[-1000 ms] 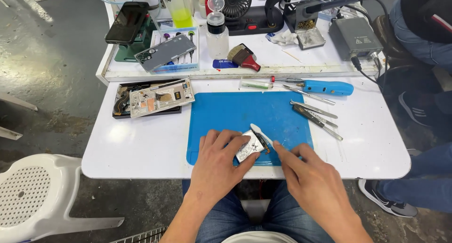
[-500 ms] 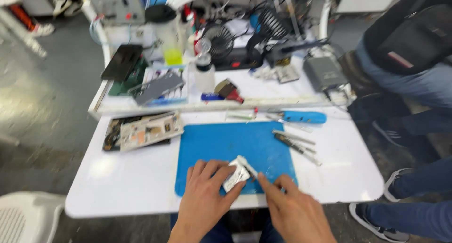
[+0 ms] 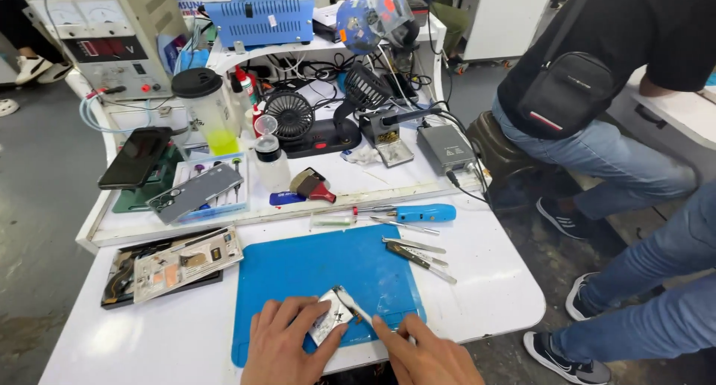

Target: Cleaning the electrical contacts of a mobile phone battery using a toothbrush, cleaning solution, and a small metal tool.

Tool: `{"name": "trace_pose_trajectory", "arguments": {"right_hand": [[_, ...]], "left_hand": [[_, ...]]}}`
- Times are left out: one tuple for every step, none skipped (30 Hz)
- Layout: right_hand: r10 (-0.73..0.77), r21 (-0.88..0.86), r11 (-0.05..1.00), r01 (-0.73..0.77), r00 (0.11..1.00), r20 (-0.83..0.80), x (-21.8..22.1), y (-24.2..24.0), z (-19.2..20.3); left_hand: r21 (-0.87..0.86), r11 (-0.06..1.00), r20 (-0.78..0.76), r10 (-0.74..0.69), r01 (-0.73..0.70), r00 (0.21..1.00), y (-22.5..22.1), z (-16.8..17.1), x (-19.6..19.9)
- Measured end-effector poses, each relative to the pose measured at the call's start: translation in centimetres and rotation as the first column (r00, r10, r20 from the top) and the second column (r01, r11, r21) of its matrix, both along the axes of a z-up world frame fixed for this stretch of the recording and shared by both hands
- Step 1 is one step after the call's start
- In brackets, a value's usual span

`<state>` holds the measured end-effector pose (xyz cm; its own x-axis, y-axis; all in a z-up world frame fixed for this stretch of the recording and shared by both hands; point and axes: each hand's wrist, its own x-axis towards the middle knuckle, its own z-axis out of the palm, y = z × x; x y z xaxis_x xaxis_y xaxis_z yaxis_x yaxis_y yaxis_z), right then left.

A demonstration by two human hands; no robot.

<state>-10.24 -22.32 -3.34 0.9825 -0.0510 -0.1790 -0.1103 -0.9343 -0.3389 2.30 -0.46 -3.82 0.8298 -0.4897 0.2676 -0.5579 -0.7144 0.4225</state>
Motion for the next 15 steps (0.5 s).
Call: {"name": "trace_pose_trajectory", "arguments": {"right_hand": [[-0.007,-0.003,1.000,0.007,1.000,0.000,-0.6,0.3,-1.3],[-0.087,-0.090,0.990,0.108,0.975,0.205,-1.2,0.5,-2.5],[-0.140,-0.155,0.963,0.220,0.902,0.407,-1.7,0.8,-3.8],[-0.140,-0.158,0.963,0.220,0.903,0.406,-2.0,0.6,-3.6],[-0.142,-0.177,0.956,0.232,0.900,0.412,-2.2,0.4,-3.3],[-0.144,-0.194,0.950,0.244,0.896,0.421,-2.3,0.4,-3.0],[-0.144,-0.193,0.950,0.244,0.895,0.421,-2.2,0.0,-1.7],[-0.127,-0.095,0.981,0.166,0.936,0.329,-2.1,-0.5,-0.3],[-0.095,0.013,0.995,0.095,0.967,0.237,-2.0,-1.0,1.1],[-0.104,0.010,0.994,0.104,0.965,0.243,-1.1,-0.5,1.6],[-0.051,0.046,0.998,0.043,0.976,0.210,-0.1,0.0,2.1],[-0.005,0.089,0.996,-0.010,0.985,0.172,0.5,0.5,2.4],[-0.023,0.090,0.996,0.007,0.985,0.170,0.8,0.6,2.2],[0.040,0.099,0.994,-0.054,0.989,0.143,1.0,0.6,2.0],[0.103,0.110,0.987,-0.116,0.988,0.118,1.2,0.6,1.8]], "left_hand": [[-0.003,1.000,0.000,-0.007,0.007,1.000,0.0,-0.4,0.2],[0.001,1.000,0.013,0.007,-0.007,1.000,0.1,-0.9,0.3],[0.004,1.000,0.025,0.020,-0.020,0.999,0.1,-1.3,0.3],[0.002,1.000,0.023,0.019,-0.019,1.000,0.1,-1.5,0.4],[0.004,1.000,0.017,0.030,-0.030,0.999,0.0,-1.6,0.4],[0.008,0.999,0.013,0.042,-0.042,0.999,0.1,-1.7,0.4],[0.008,0.999,0.014,0.042,-0.042,0.999,0.2,-1.7,0.4],[-0.002,0.999,0.033,0.036,-0.036,0.999,0.2,-1.7,0.4],[-0.012,0.999,0.051,0.030,-0.030,0.998,0.1,-1.6,0.4],[-0.015,1.000,0.056,0.021,-0.020,0.998,0.1,-1.6,0.5],[-0.020,0.999,0.076,0.044,-0.043,0.996,0.1,-1.5,0.6],[-0.019,0.998,0.088,0.059,-0.058,0.994,0.1,-1.7,0.4],[-0.018,0.999,0.086,0.042,-0.041,0.995,0.2,-2.1,0.4],[-0.020,0.998,0.146,0.058,-0.056,0.988,0.2,-2.5,0.5],[-0.025,0.997,0.206,0.074,-0.071,0.976,0.2,-2.8,0.6]]}}
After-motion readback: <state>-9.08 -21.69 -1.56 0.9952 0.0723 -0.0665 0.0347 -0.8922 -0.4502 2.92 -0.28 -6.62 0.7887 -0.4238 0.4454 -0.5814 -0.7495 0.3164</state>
